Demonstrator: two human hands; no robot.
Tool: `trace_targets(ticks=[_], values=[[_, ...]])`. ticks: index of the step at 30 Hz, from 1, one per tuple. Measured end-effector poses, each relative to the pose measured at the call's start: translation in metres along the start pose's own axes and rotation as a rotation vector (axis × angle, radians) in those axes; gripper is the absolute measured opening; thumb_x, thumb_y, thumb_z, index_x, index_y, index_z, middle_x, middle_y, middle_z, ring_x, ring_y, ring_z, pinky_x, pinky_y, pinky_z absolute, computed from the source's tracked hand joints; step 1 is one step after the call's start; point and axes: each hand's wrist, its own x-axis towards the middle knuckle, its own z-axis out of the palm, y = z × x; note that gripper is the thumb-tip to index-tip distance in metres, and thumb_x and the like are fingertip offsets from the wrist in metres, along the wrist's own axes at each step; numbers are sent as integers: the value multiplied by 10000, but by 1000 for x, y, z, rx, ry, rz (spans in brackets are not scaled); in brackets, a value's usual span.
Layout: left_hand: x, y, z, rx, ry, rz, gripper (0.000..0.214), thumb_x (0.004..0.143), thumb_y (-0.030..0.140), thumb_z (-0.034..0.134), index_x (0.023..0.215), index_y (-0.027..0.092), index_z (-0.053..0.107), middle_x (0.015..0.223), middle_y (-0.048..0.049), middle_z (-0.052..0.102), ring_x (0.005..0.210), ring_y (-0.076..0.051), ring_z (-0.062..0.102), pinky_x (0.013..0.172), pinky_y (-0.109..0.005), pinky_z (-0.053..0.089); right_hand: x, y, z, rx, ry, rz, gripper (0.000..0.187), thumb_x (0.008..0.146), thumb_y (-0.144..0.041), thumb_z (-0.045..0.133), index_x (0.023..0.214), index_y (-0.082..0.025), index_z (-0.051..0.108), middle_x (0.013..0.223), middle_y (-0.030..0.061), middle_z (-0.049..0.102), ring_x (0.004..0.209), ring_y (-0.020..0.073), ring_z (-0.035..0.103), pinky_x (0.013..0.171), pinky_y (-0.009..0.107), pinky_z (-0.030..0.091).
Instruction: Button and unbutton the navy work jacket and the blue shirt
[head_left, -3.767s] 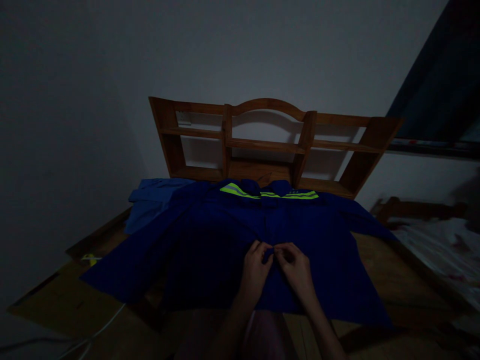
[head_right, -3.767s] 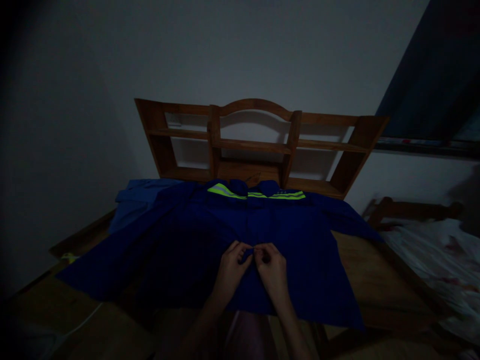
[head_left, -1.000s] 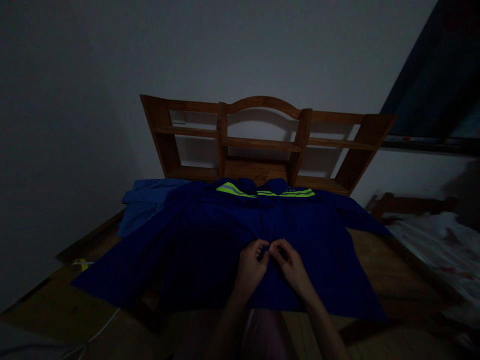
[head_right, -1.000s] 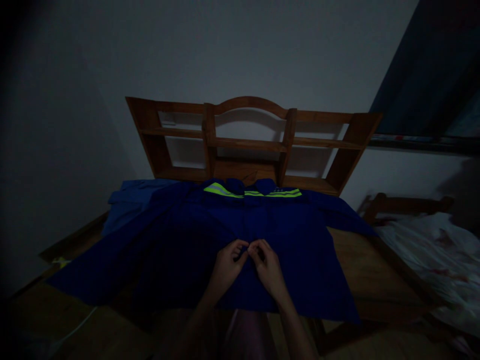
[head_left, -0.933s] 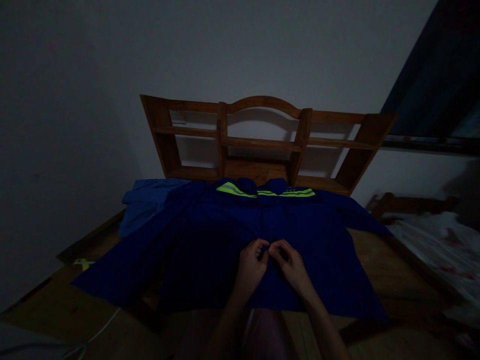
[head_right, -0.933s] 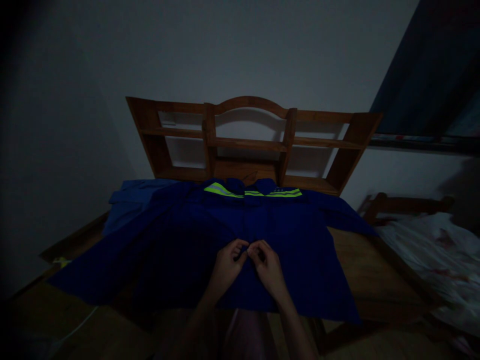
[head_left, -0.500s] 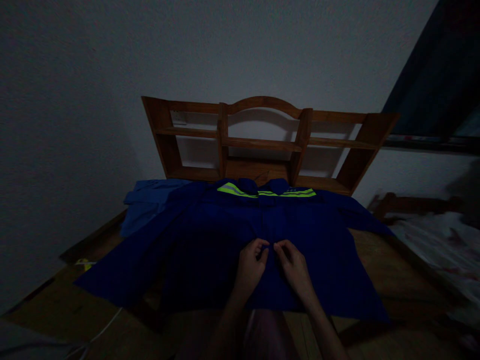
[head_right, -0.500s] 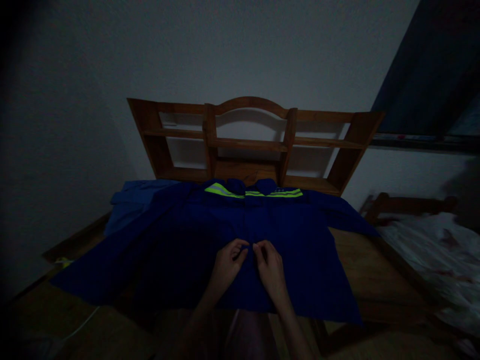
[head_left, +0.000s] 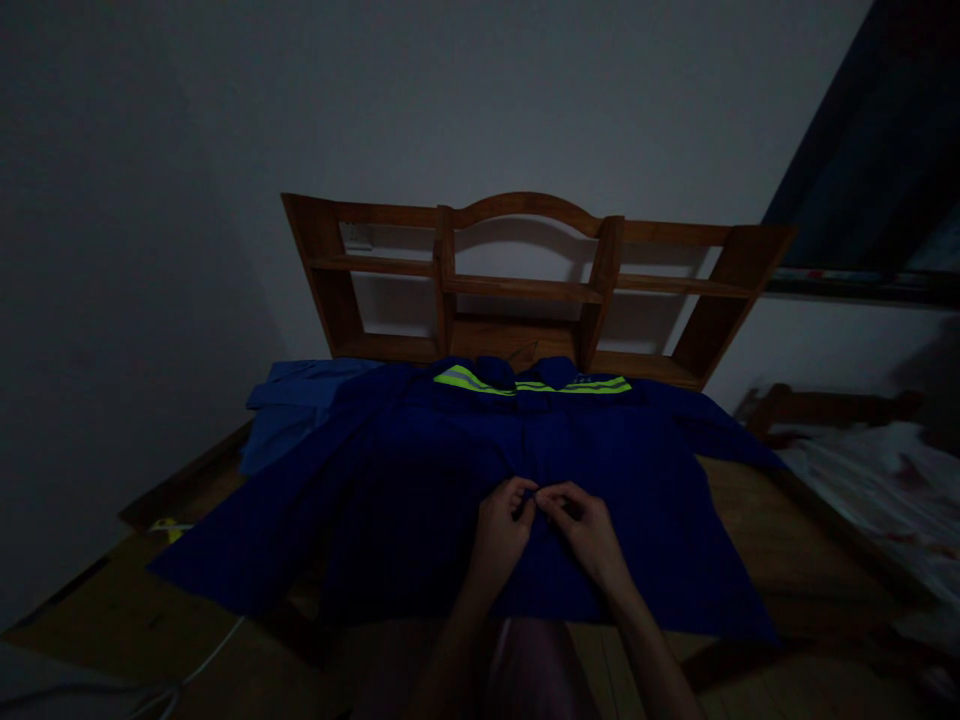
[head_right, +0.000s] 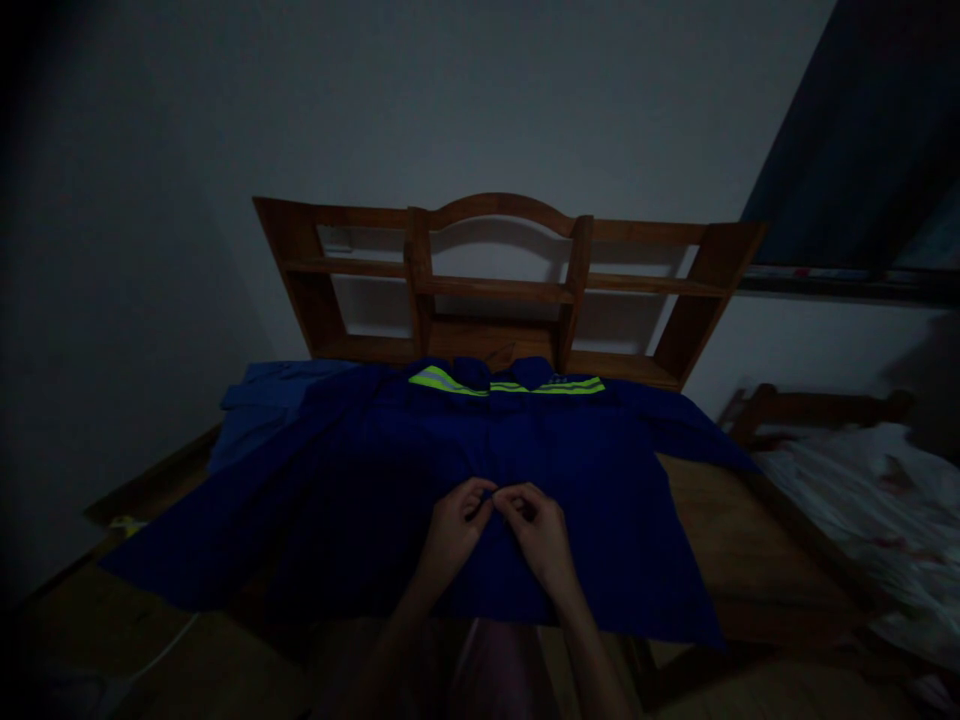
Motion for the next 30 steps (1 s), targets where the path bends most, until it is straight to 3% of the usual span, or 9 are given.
trace_targets(ticks=[8, 14, 18, 24, 30], values=[[0, -1, 0, -29, 1, -5, 187, 794, 192, 523, 947, 205, 630, 792, -12, 618, 740, -124, 594, 712, -234, 480, 1, 0, 1, -11, 34, -83, 236, 808, -425, 587, 797, -202, 667, 955, 59, 626, 848, 176, 590, 723, 279, 449], [1, 0, 0, -36, 17, -15, 255, 789, 188, 535, 1038, 200, 590, 797, -10, 579, 710, -106, 578, 679, -217, 469, 0, -4, 1, 19, 43, -101, 226, 814, -410, 584, 776, -196, 648, 941, 64, 624, 860, 186, 588, 726, 289, 450], [0, 0, 0, -38, 4, -19, 266, 797, 205, 537, 1060, 204, 576, 813, -11, 584, 711, -102, 583, 673, -211, 466, -1, -5, 2, 70, 43, -68, 255, 837, -433, 546, 839, -189, 618, 889, 55, 628, 740, 158, 582, 663, 269, 446], [0, 0, 0, -63, -33, -1, 257, 823, 235, 517, 1074, 211, 563, 806, -9, 596, 713, -108, 596, 657, -208, 462, -4, -3, 4, 116, 12, -22, 243, 893, -415, 460, 920, -195, 560, 634, -23, 528, 543, 108, 487, 536, 223, 376], [-1, 3, -1, -75, -46, -5, 246, 824, 248, 510, 1059, 210, 574, 767, 4, 572, 691, -106, 575, 645, -203, 444, -4, -4, 3, 176, -4, -33, 189, 901, -378, 453, 925, -208, 530, 661, -29, 502, 546, 98, 453, 526, 213, 354]])
